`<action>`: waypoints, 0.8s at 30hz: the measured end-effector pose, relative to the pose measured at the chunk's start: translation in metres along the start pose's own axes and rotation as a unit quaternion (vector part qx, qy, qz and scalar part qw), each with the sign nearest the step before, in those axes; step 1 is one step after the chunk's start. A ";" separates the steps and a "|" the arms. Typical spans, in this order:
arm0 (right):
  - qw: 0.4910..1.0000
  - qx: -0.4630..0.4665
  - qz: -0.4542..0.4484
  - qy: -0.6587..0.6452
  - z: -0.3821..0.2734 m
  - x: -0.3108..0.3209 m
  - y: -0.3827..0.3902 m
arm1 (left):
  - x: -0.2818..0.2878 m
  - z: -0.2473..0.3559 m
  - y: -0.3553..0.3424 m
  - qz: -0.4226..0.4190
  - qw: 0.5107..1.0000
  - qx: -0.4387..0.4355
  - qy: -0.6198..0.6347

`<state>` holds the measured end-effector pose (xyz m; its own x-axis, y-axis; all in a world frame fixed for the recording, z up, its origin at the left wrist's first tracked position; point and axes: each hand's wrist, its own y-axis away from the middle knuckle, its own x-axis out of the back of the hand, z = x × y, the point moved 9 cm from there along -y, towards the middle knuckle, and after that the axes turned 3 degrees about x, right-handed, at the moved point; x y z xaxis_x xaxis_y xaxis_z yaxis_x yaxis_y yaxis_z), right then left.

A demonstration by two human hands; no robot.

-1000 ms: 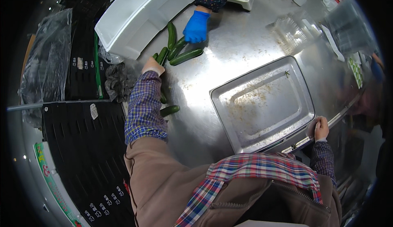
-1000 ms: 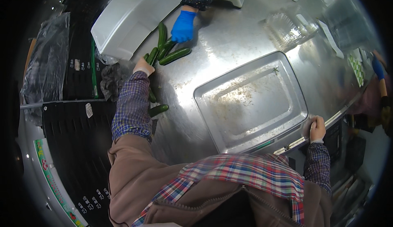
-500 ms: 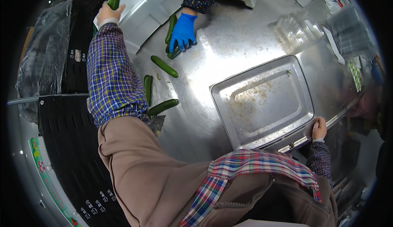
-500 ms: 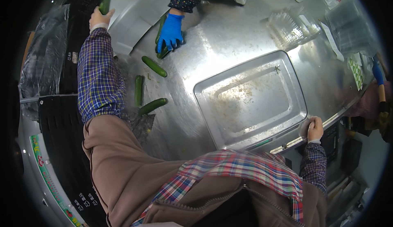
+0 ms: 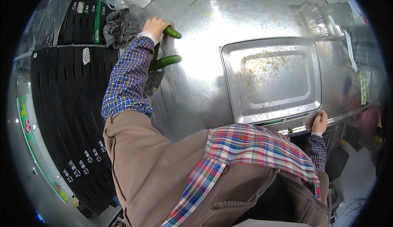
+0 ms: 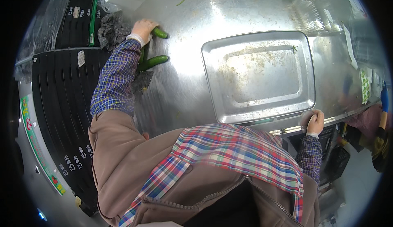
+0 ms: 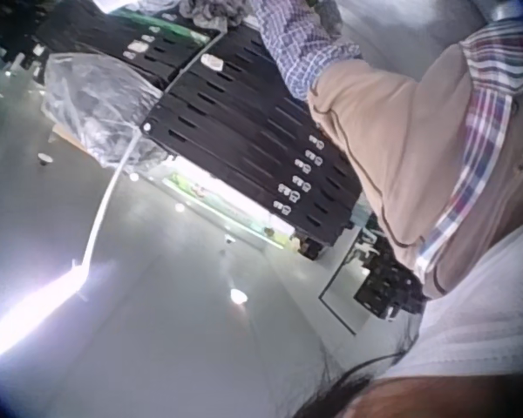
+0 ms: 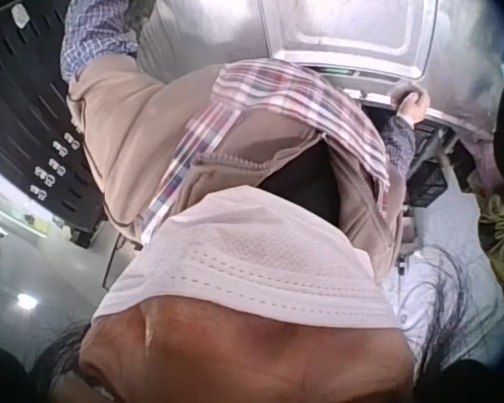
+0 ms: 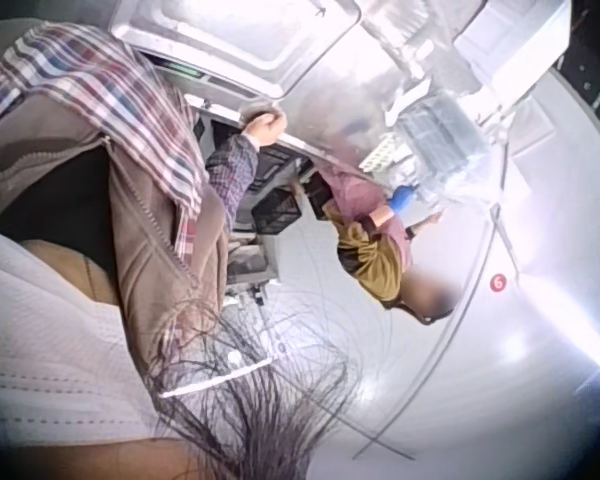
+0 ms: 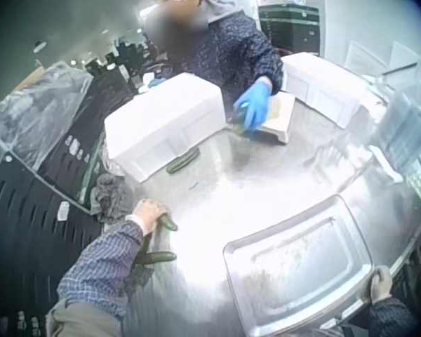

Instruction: The person repeatedly picks cucumbers from a pile, places them on a digital scale, then transfers them into a clear plastic clamshell container lined with a white foam pad. They close the container and set it aside, repeating the cycle with new cucumbers.

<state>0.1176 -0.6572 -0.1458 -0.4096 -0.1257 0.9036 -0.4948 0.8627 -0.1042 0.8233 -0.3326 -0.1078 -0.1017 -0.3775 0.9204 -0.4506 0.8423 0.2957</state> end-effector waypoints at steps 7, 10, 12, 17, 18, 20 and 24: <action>1.000 -0.003 -0.001 -0.026 -0.002 0.000 0.000 | -0.017 -0.120 0.050 0.048 0.873 0.352 0.335; 0.999 -0.014 -0.001 -0.046 -0.001 -0.001 0.001 | -0.069 -0.095 0.068 -0.181 0.892 0.373 0.182; 1.000 0.005 0.003 -0.023 -0.004 0.000 0.002 | -0.076 -0.096 0.086 -0.149 0.847 0.450 0.241; 0.999 0.012 0.013 -0.036 0.001 0.000 0.002 | -0.088 -0.101 0.121 -0.051 0.738 0.590 0.324; 0.999 0.012 0.015 -0.044 0.002 -0.001 0.002 | -0.094 -0.100 0.125 -0.033 0.713 0.606 0.351; 0.999 0.009 0.014 -0.046 0.003 -0.002 0.002 | -0.100 -0.096 0.119 -0.009 0.718 0.588 0.372; 0.999 0.015 0.014 -0.045 0.002 -0.002 0.002 | -0.097 -0.086 0.106 -0.063 0.789 0.517 0.325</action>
<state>0.1156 -0.6557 -0.1484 -0.4900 -0.1457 0.8595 -0.5036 0.8521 -0.1427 0.8616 -0.1737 -0.1443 0.3268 0.1279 0.9364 -0.9381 -0.0764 0.3378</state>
